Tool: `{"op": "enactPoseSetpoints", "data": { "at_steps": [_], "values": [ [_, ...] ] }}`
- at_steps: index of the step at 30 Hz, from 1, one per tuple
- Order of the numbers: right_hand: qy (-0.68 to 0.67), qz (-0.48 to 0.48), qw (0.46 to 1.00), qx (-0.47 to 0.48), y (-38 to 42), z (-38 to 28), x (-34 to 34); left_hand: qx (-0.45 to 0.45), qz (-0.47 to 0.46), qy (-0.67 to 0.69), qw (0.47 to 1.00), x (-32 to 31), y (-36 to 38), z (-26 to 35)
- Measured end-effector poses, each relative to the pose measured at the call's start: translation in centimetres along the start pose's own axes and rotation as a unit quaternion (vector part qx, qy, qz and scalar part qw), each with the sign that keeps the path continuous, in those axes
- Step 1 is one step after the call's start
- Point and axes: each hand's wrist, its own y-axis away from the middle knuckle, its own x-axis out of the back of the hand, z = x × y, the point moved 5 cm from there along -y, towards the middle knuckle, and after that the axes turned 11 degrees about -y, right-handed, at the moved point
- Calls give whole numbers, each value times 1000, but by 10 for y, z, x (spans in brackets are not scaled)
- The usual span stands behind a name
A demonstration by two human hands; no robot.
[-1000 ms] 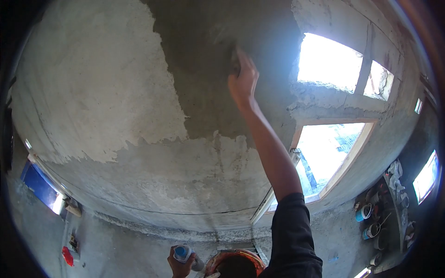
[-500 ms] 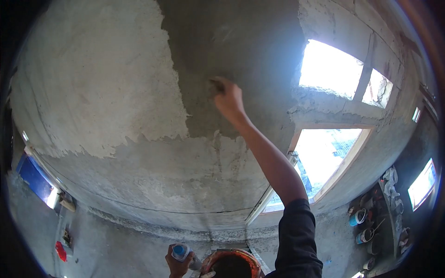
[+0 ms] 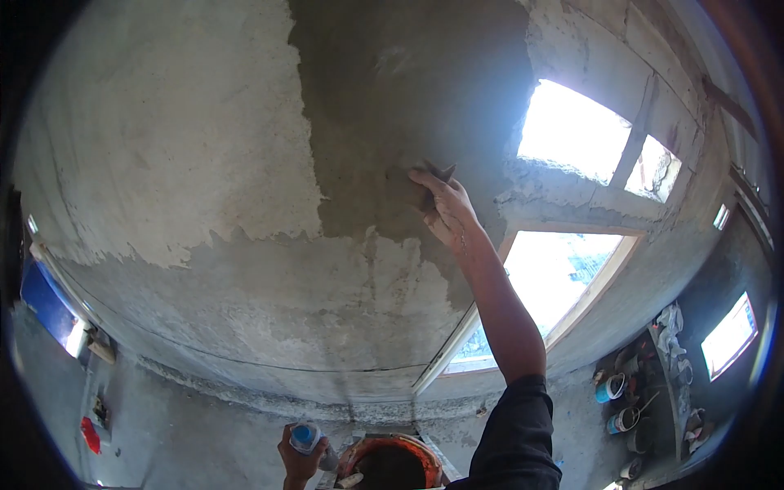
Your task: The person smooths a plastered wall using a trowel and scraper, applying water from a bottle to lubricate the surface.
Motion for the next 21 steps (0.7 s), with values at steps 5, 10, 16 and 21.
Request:
{"op": "enactPoseSetpoints", "data": {
  "at_steps": [5, 10, 16, 21],
  "values": [
    [83, 3, 990, 110, -15, -12, -8, 20, 7, 18, 1000, -3, 2, 0],
    [437, 118, 797, 400, -28, -85, -16, 9, 9, 2, 1000, 0, 3, -2],
    [444, 146, 623, 627, -83, -137, -24, 10, 3, -1, 1000, 5, 1, -6],
    [599, 140, 435, 657, -101, -106, -38, -17, 22, 3, 1000, 9, -4, 6]
  ]
}}
